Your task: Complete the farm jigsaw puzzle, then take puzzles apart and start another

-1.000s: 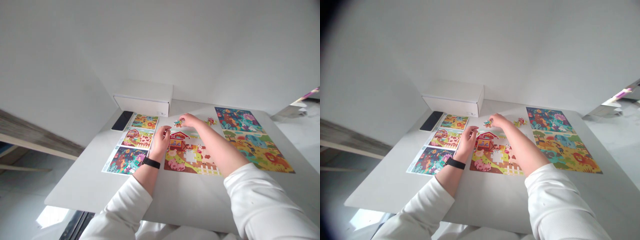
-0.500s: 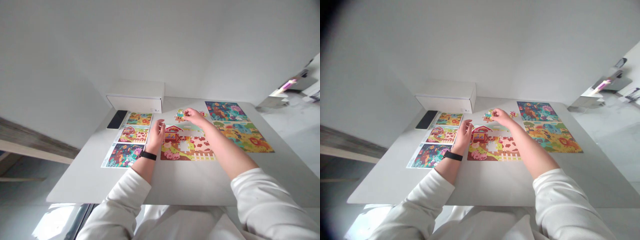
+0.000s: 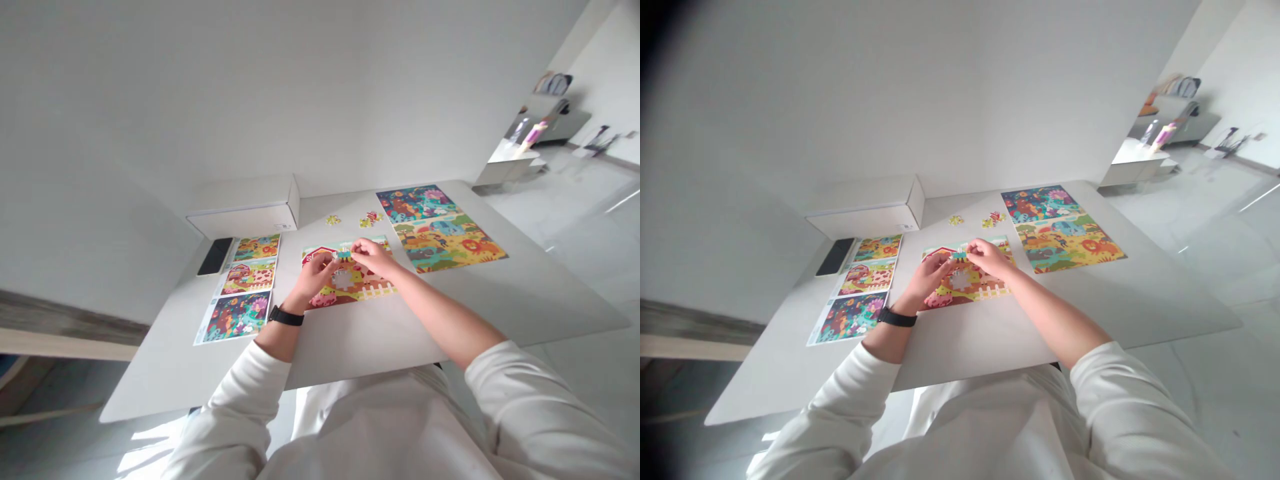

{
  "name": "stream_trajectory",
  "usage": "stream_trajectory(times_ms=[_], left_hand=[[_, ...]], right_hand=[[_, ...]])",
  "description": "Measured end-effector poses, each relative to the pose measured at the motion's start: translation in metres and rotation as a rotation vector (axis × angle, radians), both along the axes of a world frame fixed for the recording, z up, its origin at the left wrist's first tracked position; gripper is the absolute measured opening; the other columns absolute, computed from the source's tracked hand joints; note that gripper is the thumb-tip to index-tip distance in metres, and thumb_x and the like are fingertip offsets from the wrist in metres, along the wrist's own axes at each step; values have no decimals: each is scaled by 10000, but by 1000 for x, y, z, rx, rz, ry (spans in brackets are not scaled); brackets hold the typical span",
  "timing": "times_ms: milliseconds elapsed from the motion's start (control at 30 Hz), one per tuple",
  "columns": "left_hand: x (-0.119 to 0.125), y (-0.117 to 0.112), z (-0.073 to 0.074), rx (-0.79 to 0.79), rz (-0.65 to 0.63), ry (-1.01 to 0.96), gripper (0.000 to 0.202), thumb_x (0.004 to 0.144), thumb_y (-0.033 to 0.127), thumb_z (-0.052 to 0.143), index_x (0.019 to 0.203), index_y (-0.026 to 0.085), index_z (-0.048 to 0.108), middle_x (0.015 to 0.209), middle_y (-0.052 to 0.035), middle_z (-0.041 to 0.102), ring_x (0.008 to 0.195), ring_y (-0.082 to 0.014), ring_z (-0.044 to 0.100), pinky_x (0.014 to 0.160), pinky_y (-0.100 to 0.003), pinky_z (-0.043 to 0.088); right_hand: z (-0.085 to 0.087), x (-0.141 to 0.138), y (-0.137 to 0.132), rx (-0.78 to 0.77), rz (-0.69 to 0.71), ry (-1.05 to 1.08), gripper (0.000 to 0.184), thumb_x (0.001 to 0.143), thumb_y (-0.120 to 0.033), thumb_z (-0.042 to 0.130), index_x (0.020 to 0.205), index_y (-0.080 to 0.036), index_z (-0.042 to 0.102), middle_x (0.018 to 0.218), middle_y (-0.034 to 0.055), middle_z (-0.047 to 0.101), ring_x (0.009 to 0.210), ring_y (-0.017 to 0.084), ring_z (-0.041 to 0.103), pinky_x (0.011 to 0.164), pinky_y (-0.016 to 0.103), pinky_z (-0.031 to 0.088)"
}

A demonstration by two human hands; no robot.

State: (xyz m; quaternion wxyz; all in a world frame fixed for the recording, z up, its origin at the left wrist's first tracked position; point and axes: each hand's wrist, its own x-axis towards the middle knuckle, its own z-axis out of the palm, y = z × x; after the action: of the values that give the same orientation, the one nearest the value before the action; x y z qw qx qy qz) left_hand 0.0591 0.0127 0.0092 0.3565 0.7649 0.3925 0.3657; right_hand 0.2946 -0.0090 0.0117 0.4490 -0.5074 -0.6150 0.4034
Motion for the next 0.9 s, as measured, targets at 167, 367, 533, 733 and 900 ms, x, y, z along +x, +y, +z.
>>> stream_trajectory(times_ms=[167,367,533,733,900], left_hand=[[1,5,-14,-62,-17,-41,385,981,575,651,848,215,636,783,-12,644,707,-165,598,662,-293,475],[-1,-1,-9,-170,-15,-165,398,933,575,710,810,206,623,752,-3,607,675,-150,552,629,-276,440],[-4,-4,0,-201,18,-193,397,937,562,723,799,203,622,684,16,561,636,-136,515,590,-260,418],[-6,-3,-2,-237,3,-211,378,935,543,740,801,206,630,690,15,576,643,-140,532,597,-264,440],[-5,-4,-2,-344,-50,-236,405,936,582,743,817,217,612,685,9,577,596,-149,541,567,-284,458]], right_hand=[[-14,1,-5,40,-36,-7,185,901,-410,667,986,-246,678,893,10,741,801,196,679,755,318,534],[-15,7,-11,141,-160,-127,190,996,-365,577,1106,-261,692,1025,37,781,937,230,723,874,375,579],[-10,5,-17,373,-118,-214,248,960,-298,639,1203,-267,676,1227,91,742,1120,260,711,887,403,618],[-6,3,-23,650,23,-514,310,903,-178,736,1191,-289,702,1297,106,698,1261,309,655,1117,531,543],[-5,3,-24,660,17,-597,312,926,-135,697,1198,-286,709,1266,98,709,1205,300,670,1071,504,564]])
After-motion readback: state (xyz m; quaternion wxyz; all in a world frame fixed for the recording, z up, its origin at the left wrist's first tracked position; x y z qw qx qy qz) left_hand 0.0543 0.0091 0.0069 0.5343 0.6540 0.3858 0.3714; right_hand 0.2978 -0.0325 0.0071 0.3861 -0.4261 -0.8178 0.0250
